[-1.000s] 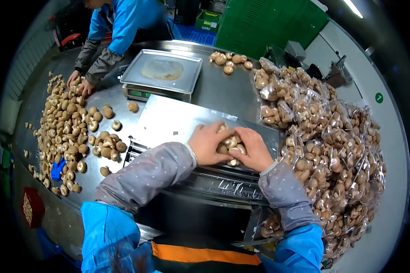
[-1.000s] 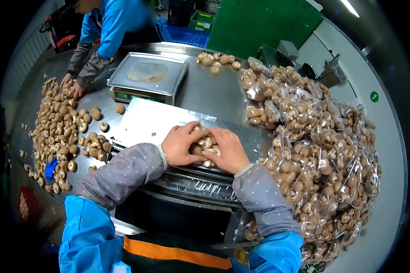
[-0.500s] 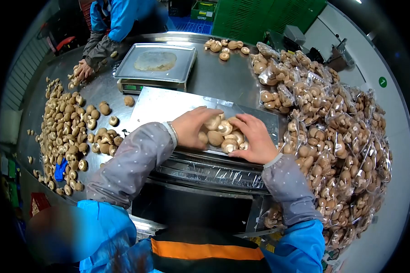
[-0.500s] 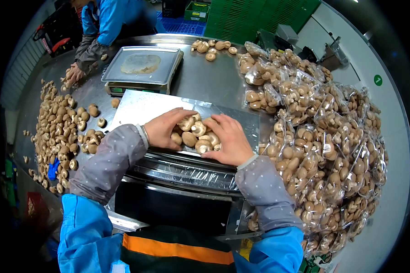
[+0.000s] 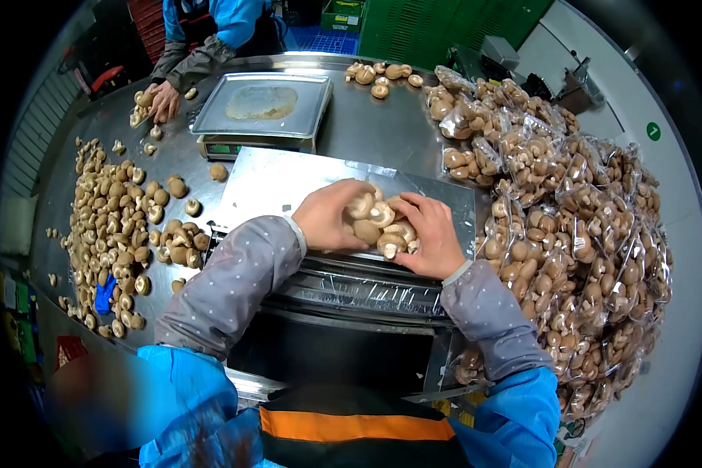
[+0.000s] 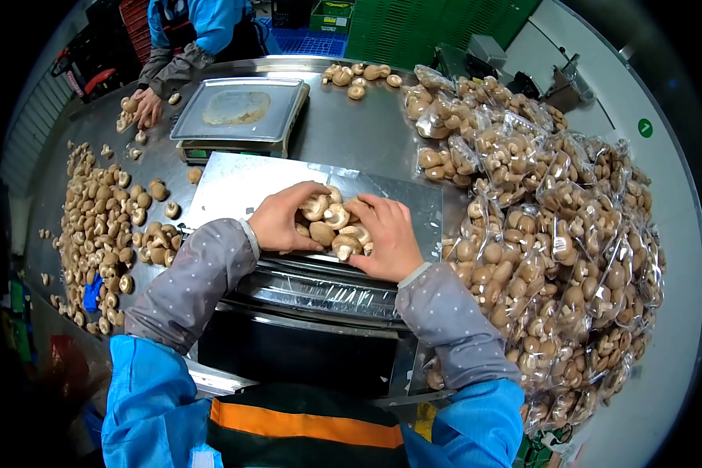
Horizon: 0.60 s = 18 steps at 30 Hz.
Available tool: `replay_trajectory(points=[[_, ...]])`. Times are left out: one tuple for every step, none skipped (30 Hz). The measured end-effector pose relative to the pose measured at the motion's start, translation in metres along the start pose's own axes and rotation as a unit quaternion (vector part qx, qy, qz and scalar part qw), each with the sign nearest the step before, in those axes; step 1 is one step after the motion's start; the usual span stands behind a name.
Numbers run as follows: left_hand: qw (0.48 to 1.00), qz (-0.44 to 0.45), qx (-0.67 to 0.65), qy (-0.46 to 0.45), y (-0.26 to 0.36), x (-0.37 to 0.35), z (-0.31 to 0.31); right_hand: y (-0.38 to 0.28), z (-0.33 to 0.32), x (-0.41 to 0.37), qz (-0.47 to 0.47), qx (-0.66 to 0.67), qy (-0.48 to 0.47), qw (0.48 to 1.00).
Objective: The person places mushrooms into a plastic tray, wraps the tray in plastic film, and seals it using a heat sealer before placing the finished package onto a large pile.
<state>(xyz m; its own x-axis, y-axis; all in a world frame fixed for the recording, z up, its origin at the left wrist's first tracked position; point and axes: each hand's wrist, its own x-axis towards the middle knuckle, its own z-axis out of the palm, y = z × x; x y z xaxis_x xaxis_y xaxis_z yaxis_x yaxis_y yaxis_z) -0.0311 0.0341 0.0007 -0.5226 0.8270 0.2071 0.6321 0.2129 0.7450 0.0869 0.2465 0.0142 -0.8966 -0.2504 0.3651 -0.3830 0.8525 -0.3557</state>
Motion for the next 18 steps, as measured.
replay_trajectory(points=[[1.0,0.0,0.0,0.002,0.0,0.0,-0.001,0.001,-0.002,0.002,0.0,0.005,-0.007,1.0],[1.0,0.0,-0.016,0.009,0.001,0.0,-0.002,0.002,-0.003,0.004,0.0,0.01,-0.014,1.0],[0.999,0.0,-0.032,0.016,0.003,0.0,-0.004,0.003,-0.005,0.006,-0.008,0.01,-0.011,1.0],[0.999,-0.001,-0.049,0.021,0.005,-0.001,-0.004,0.003,-0.007,0.007,-0.015,0.011,-0.009,1.0],[0.999,0.01,-0.044,0.03,0.003,-0.001,-0.003,0.002,-0.009,0.008,-0.023,0.012,-0.008,1.0],[0.998,0.021,-0.04,0.039,0.001,-0.002,-0.002,0.0,-0.011,0.007,-0.023,0.013,-0.008,1.0],[0.998,0.033,-0.034,0.05,0.0,-0.003,-0.002,-0.002,-0.017,0.007,-0.025,0.012,-0.009,1.0],[0.995,0.014,-0.086,0.051,0.0,-0.008,-0.004,-0.004,-0.024,0.006,-0.027,0.011,-0.008,1.0],[0.992,0.046,-0.086,0.081,0.001,-0.017,-0.01,-0.005,-0.037,0.001,-0.035,0.016,-0.016,0.999],[0.99,0.045,-0.025,0.13,-0.003,-0.034,-0.017,-0.004,-0.055,-0.012,-0.041,0.02,-0.023,0.999],[0.994,0.011,-0.006,0.11,0.0,-0.057,-0.038,0.0,-0.07,-0.03,-0.045,0.024,-0.03,0.998],[0.992,0.024,0.109,0.065,0.004,-0.081,-0.059,0.007,-0.085,-0.058,-0.027,0.004,-0.075,0.997],[0.968,0.063,0.24,0.015,0.015,-0.103,-0.078,0.01,-0.096,-0.082,-0.011,-0.015,-0.119,0.993],[0.938,0.087,0.334,-0.028,0.029,-0.116,-0.087,0.008,-0.096,-0.096,-0.014,-0.039,-0.136,0.99],[0.921,0.1,0.372,-0.052,0.026,-0.128,-0.086,0.005,-0.092,-0.111,-0.017,-0.061,-0.155,0.986],[0.911,0.099,0.393,-0.081,0.025,-0.131,-0.079,0.004,-0.086,-0.122,-0.021,-0.083,-0.172,0.981],[0.898,0.098,0.415,-0.108,0.023,-0.133,-0.072,0.002,-0.071,-0.124,-0.036,-0.07,-0.15,0.985],[0.899,0.106,0.405,-0.128,0.012,-0.131,-0.062,0.002,-0.059,-0.124,-0.027,-0.065,-0.135,0.988]])
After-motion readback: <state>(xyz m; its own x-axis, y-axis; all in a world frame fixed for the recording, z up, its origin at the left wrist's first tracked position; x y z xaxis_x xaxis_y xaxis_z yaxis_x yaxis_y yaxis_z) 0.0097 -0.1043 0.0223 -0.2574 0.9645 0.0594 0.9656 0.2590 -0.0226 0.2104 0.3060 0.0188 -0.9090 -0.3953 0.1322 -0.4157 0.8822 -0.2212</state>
